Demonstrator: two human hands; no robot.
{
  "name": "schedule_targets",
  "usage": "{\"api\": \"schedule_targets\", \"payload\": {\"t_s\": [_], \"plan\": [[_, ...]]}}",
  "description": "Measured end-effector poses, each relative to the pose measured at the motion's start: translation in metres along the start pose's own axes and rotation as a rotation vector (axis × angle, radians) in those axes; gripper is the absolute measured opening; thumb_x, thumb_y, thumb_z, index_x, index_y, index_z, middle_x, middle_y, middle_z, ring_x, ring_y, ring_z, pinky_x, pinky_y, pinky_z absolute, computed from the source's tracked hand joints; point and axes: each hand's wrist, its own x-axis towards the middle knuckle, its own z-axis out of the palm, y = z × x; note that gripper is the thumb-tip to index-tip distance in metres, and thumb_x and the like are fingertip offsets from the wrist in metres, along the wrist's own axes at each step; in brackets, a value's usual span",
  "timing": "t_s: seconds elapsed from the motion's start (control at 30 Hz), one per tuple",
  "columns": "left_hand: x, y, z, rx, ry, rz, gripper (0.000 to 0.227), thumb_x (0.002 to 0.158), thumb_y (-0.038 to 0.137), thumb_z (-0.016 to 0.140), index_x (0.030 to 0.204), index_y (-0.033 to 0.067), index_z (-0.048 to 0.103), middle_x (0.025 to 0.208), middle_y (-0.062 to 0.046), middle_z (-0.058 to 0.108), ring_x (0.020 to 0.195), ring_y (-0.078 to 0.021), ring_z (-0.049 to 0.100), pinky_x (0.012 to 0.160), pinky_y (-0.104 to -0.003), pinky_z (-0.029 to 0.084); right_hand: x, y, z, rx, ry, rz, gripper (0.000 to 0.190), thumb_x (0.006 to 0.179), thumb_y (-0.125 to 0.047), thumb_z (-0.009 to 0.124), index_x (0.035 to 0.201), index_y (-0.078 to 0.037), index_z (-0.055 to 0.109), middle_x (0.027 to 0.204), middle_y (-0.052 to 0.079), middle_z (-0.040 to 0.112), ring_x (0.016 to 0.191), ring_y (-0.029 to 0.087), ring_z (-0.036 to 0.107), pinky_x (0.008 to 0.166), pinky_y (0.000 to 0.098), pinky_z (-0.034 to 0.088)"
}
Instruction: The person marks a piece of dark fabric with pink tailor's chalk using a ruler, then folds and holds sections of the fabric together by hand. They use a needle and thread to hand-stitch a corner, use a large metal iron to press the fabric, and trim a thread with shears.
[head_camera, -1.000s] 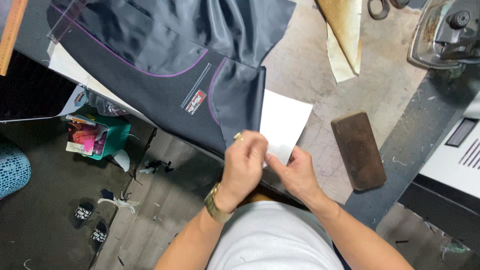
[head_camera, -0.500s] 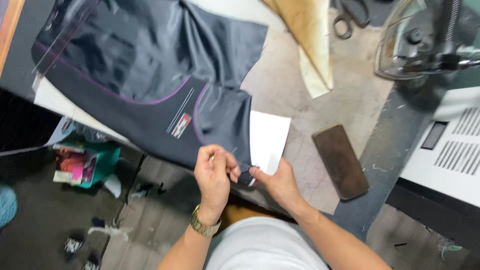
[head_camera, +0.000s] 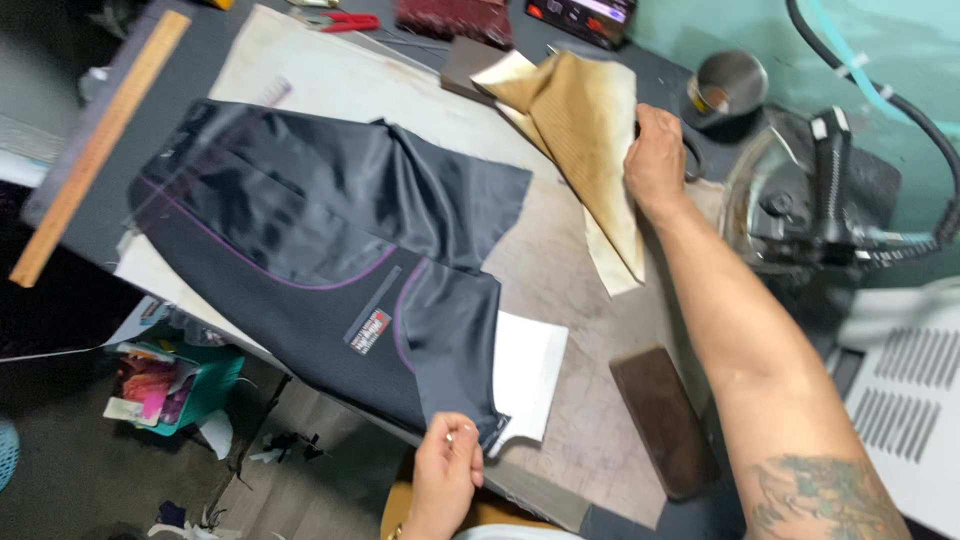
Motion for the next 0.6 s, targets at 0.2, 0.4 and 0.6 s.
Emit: {"api": "schedule_targets", "payload": {"t_s": [0.2,0.4,0.6], "plan": [[0.007,-0.024,0.002,-0.142,0.033,-0.062,0.019,0.102,0.021,0.059,0.094,0.0037,0.060,0.056,-0.009,0.058,0.041,-0.0154,0.053,0.039,-0.027,0.040,0.045,-0.001,0.000,-0.240,-0.338,0.089,0.022,0.098,-0.010,0.066,0.115,0.003,0.058,0.099,0.030,0.067,0.098,0.046,0.053,0.085,0.0531,0.044],[0.016,0.011,-0.002,-0.141,-0.023,0.015,0.018,0.104,0.019,0.057,0.093,0.0058,0.056,0.054,-0.007,0.053,0.042,-0.0145,0.051,0.038,-0.026,0.036,0.008,-0.019,-0.068,-0.497,-0.424,-0.010,0.034,0.088,-0.009,0.068,0.116,0.002,0.052,0.088,0.030,0.066,0.081,0.050,0.062,0.069,0.0579,0.051],[0.017,0.023,-0.017,-0.045,-0.165,0.006,0.017,0.106,0.022,0.054,0.094,0.0095,0.052,0.053,-0.004,0.050,0.042,-0.0116,0.050,0.037,-0.024,0.035,-0.123,-0.113,-0.189,0.006,-0.084,0.279,0.041,0.101,-0.003,0.065,0.136,0.010,0.048,0.106,0.023,0.058,0.092,0.035,0.055,0.081,0.0435,0.045]]}}
